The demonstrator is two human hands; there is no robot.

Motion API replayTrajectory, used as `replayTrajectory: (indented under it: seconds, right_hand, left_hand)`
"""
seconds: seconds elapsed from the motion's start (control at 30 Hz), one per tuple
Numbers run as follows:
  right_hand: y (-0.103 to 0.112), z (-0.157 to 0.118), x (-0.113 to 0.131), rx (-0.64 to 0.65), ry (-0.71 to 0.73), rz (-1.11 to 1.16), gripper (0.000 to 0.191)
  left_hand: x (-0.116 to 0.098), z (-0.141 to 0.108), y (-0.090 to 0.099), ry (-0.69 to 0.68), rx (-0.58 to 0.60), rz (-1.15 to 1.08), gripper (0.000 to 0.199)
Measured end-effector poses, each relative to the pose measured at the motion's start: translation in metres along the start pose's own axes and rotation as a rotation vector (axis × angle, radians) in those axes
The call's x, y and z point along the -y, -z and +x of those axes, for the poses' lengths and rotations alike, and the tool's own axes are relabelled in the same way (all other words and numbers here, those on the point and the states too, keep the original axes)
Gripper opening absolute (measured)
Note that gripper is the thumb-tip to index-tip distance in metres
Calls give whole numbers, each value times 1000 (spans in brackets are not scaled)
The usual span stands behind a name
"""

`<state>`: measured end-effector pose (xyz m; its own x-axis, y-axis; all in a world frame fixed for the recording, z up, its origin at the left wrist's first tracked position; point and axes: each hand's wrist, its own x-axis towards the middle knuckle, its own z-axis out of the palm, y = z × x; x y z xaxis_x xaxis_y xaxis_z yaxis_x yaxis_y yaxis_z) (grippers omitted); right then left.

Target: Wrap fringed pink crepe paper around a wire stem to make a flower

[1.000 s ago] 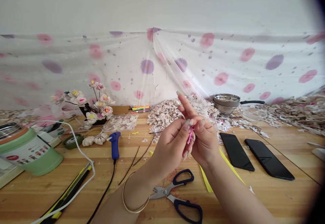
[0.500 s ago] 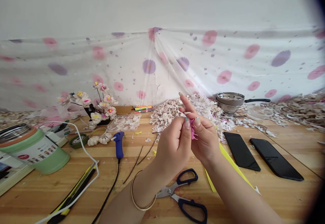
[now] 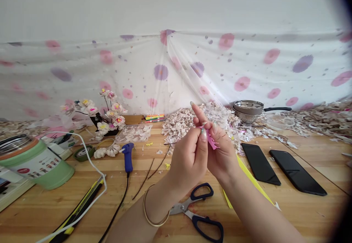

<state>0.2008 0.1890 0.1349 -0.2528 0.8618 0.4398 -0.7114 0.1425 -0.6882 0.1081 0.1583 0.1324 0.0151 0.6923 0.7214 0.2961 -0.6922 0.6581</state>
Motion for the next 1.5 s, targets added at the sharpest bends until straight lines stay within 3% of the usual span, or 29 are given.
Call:
replayTrajectory:
  seconds: [0.2,0.4,0.57,0.77,1.0,1.27,1.4,1.5]
  right_hand:
    - [-7,-5,-1,-38,-109,137,11]
    - [-8,-8,0,-86,-241,244,49]
    - [-11,-9,-2,-104,-116,155,26]
    - [-5,-11,-4,-59,-98,46,39]
    - [-5,-11,-6,-136,-119,108,40]
    - [-4,-10,-10,-113,-2,118,23]
    - [-5,-9,-6,-46,-44,77,19]
    - [-6,-9,-4,-73,-101,106,31]
  left_hand:
    - [5,-2,-2,-235,-109,326,15]
    - [6,-1,-2,-339,-138,422,14]
    - [5,-3,-2,-332,-145,390,12]
    - [7,-2,-2,-341,-131,433,14]
    - [8,0,-2,-432,-153,478,18]
    - [8,-1,-3,-377,-146,414,19]
    - [10,-1,-3,-380,-141,429,14]
    - [11,0,-3,-409,-156,464,13]
